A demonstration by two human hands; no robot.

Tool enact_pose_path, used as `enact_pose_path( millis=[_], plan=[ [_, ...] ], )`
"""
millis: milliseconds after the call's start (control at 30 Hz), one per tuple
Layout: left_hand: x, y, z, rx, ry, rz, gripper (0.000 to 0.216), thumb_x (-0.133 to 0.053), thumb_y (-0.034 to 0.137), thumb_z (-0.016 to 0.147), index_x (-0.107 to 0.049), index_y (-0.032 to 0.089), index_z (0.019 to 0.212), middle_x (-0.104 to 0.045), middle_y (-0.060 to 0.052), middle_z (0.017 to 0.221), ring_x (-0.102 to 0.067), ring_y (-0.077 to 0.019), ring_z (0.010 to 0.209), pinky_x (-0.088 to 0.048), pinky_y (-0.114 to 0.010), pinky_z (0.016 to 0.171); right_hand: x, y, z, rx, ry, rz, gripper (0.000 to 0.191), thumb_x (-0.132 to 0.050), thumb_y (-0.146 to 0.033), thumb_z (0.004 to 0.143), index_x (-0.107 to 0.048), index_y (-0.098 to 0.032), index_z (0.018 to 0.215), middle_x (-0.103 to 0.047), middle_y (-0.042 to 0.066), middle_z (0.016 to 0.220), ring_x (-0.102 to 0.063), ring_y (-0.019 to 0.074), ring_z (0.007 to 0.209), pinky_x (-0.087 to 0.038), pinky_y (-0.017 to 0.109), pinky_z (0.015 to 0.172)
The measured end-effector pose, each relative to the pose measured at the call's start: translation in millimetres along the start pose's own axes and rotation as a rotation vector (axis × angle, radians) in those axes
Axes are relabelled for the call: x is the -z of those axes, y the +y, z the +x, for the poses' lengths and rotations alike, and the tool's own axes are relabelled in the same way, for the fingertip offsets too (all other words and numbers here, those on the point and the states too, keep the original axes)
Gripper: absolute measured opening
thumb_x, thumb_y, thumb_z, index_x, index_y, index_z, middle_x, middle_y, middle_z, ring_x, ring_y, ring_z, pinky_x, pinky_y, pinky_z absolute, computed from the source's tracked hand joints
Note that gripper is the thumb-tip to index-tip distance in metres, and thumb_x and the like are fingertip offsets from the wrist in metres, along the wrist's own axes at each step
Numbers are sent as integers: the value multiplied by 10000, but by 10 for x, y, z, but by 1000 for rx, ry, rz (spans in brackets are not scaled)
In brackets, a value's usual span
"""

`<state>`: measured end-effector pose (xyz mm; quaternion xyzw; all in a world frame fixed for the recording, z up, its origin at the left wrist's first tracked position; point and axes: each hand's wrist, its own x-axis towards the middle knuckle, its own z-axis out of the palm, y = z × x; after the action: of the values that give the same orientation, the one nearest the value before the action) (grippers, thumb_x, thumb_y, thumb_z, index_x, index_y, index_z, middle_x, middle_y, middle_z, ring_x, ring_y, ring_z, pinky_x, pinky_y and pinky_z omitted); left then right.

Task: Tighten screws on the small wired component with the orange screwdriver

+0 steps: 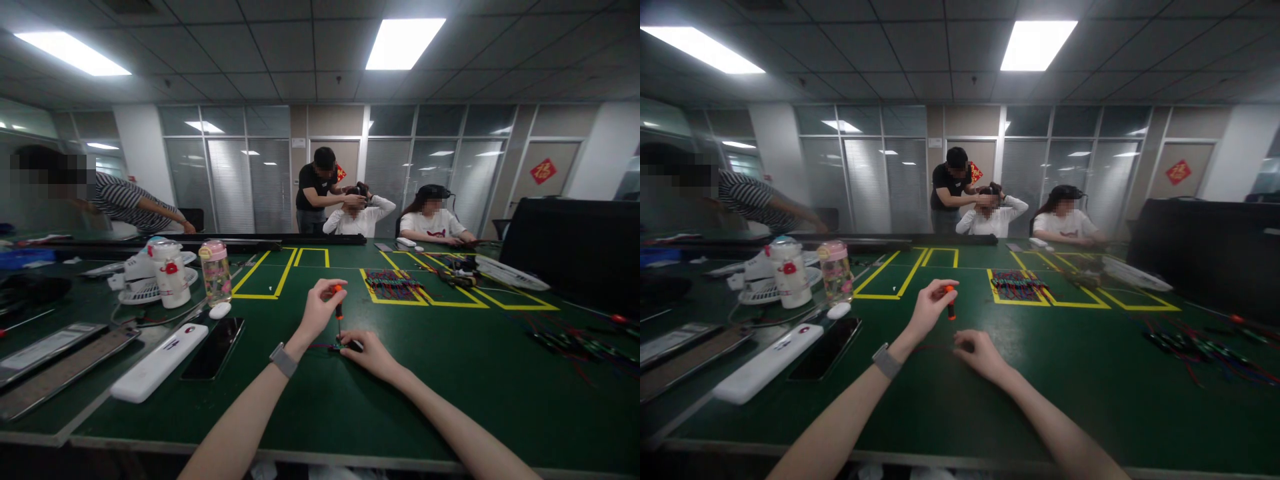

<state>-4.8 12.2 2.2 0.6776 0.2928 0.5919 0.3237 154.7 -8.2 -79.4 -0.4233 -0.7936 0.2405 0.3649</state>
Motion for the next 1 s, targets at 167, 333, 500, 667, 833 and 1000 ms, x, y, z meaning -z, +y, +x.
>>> enact_pose_path(
  millis=[167,333,500,667,833,1000],
  plan=[
    [-21,-9,-30,-104,24,123,247,-550,293,855,-680,228,1054,-581,-58,1045,-585,-163,940,-473,-299,856,-1,13,-5,10,-3,-7,88,-659,-236,746,-693,-187,811,-721,81,998,-640,246,1029,-465,397,943],
    [-34,-16,-18,-4,-77,-26,309,-479,282,893,-623,197,1153,-633,-63,978,-618,-161,867,-498,-298,795,-1,30,-8,9,-12,-14,103,-656,-242,750,-696,-182,824,-717,80,1016,-638,247,1029,-463,388,943],
    [-16,17,-47,-126,44,218,222,-604,306,817,-694,223,1002,-569,-36,945,-580,-153,854,-480,-281,803,-8,35,-1,10,-12,-18,112,-653,-233,745,-698,-185,835,-714,81,1024,-643,246,1009,-462,399,943],
    [-27,31,-36,-49,-36,54,325,-434,252,906,-630,207,1161,-626,-70,1101,-603,-177,1008,-454,-331,923,-6,21,-1,8,-6,-16,105,-652,-222,742,-700,-189,830,-717,74,1014,-647,245,996,-469,396,932],
    [-24,1,11,86,-14,-156,322,-527,237,848,-630,155,1142,-694,-94,1010,-659,-195,920,-505,-347,852,-4,30,-2,9,-7,-22,144,-650,-213,735,-699,-193,869,-719,67,1012,-643,254,1015,-466,396,940],
    [-16,-9,-2,6,44,19,223,-630,262,782,-694,178,979,-650,-54,922,-628,-150,800,-509,-262,727,-8,59,3,33,-12,-11,139,-650,-217,734,-699,-185,860,-721,75,1003,-642,251,1024,-460,399,949]
  ],
)
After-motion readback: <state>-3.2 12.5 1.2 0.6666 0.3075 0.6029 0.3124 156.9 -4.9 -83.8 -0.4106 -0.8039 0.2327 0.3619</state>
